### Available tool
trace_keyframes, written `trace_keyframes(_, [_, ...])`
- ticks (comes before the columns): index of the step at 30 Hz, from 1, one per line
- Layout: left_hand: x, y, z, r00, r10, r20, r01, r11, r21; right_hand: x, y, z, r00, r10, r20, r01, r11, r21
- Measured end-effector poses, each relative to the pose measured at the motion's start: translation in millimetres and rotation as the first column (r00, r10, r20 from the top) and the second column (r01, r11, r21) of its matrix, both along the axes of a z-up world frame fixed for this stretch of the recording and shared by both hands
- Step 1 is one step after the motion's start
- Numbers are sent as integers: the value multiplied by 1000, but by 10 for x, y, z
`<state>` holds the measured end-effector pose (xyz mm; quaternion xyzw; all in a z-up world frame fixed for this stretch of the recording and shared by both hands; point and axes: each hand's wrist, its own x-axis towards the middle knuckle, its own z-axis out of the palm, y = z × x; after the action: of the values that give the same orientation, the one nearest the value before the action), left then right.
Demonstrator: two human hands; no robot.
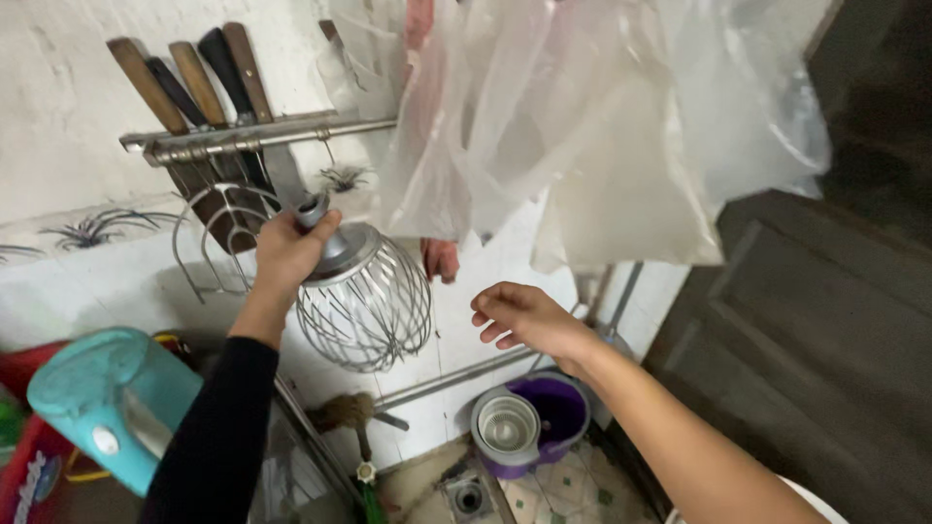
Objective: The person attaches a whisk to a stand mixer, lowers the head, and turns it on to mix a yellow batter. They then retrieve a red measuring cup containing egg yolks and pour them into the running mixer bowl.
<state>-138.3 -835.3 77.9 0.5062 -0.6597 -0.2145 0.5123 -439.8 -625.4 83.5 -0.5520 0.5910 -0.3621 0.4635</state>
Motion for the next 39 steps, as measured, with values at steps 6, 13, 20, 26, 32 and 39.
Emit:
trace_keyframes(6, [-109, 1307, -28, 976, -116, -185, 172, 929, 328, -390, 838, -334, 990, -127, 57, 124, 991, 56])
trace_keyframes(13, [-661, 3138, -36, 963, -256, -81, 268, 933, 242, -880, 2579, -699, 927, -308, 213, 299, 951, 76])
trace_keyframes(20, [-1220, 4653, -405, 876, -446, -180, 479, 843, 244, -1157, 4524, -1082, 804, -448, 391, 421, 893, 158])
trace_keyframes(26, [-1601, 5641, -691, 810, -553, -194, 586, 766, 262, -1139, 5753, -1236, 730, -599, 330, 564, 800, 205])
trace_keyframes(32, [-1856, 6500, -902, 682, -700, 214, 634, 711, 305, -1096, 7134, -1420, 602, -745, 288, 724, 661, 197])
trace_keyframes(39, [-1844, 7511, -1407, 438, -860, 261, 875, 474, 93, -467, 8883, -1799, 228, -911, 344, 900, 332, 283])
